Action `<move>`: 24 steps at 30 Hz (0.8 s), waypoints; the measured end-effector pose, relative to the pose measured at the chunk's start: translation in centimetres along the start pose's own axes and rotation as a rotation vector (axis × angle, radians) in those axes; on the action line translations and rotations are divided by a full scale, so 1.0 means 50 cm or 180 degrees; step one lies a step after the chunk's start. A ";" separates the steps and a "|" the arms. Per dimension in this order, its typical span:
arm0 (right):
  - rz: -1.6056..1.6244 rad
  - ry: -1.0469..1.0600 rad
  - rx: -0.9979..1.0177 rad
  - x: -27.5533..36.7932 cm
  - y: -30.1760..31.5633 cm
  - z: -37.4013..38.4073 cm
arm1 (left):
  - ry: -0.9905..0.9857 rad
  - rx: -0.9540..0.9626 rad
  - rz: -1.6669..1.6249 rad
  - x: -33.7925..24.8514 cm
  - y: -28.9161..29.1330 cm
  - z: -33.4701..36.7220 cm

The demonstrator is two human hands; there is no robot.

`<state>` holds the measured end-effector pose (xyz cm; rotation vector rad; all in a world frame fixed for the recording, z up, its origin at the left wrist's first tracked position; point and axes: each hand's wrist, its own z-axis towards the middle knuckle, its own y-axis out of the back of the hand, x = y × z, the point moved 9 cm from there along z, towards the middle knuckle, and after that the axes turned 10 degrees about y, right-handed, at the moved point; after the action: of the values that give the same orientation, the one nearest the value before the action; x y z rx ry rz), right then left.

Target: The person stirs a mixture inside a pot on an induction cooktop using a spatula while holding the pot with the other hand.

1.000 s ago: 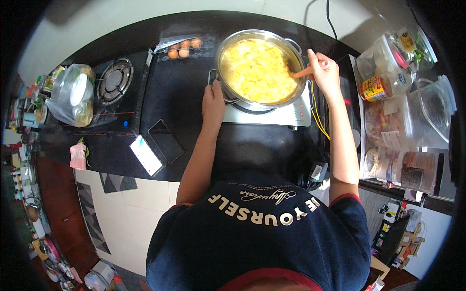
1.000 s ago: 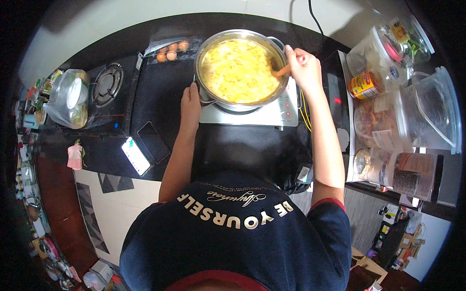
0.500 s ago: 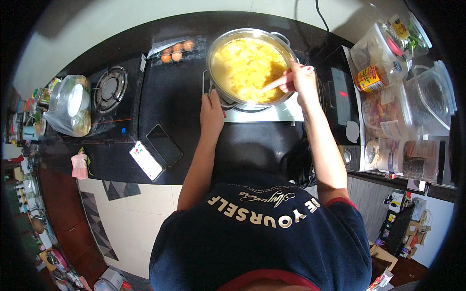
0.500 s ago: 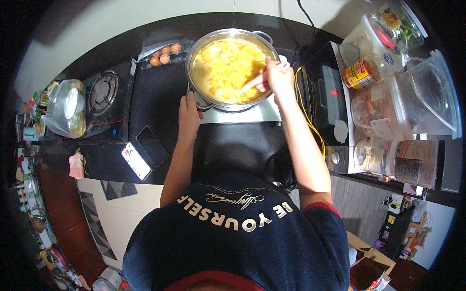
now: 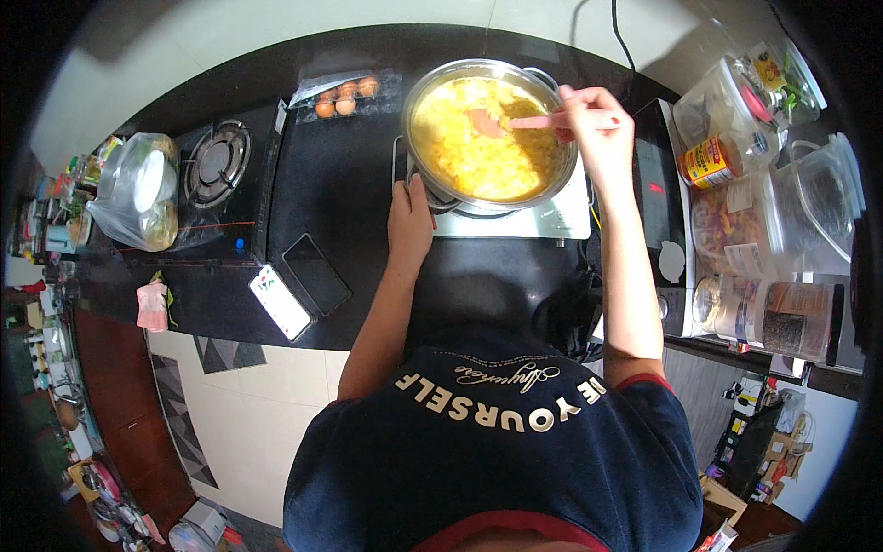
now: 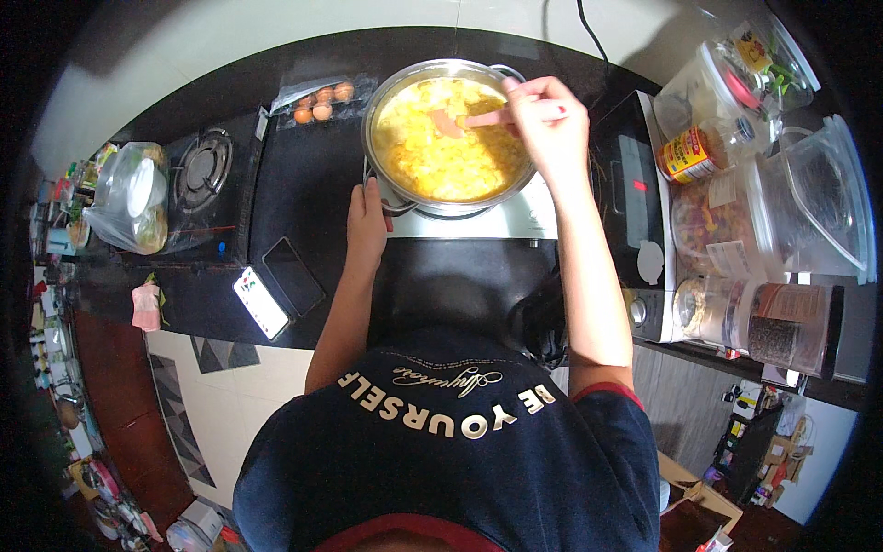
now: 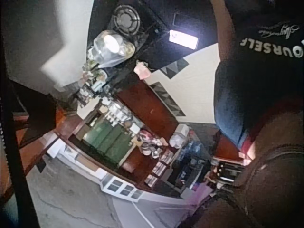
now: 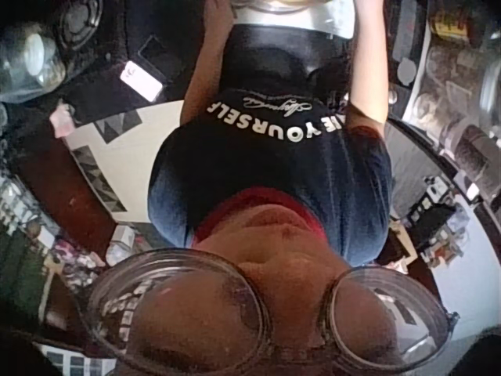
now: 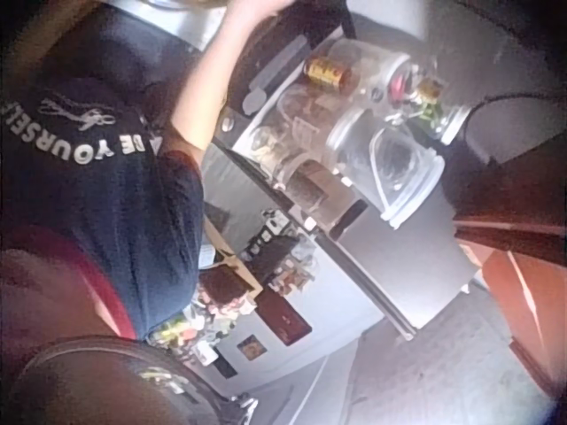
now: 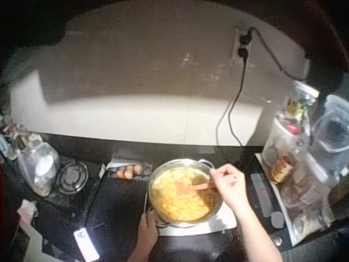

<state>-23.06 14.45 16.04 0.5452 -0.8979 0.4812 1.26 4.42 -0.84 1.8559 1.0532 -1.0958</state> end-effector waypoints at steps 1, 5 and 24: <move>-0.0019 0.0066 0.0165 0.000 -0.015 -0.008 | -0.0002 0.0009 0.0000 -0.003 0.000 0.000; -0.1419 0.0233 0.1222 -0.034 -0.060 -0.050 | 0.0020 0.0088 -0.0108 -0.015 -0.003 -0.002; -0.0394 0.0625 0.2237 0.071 -0.086 -0.039 | 0.0089 0.0186 -0.0325 0.005 -0.001 0.015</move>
<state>-17.45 12.96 16.97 1.1635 -0.4847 0.7259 1.06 3.84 -1.38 1.8857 1.1541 -1.1740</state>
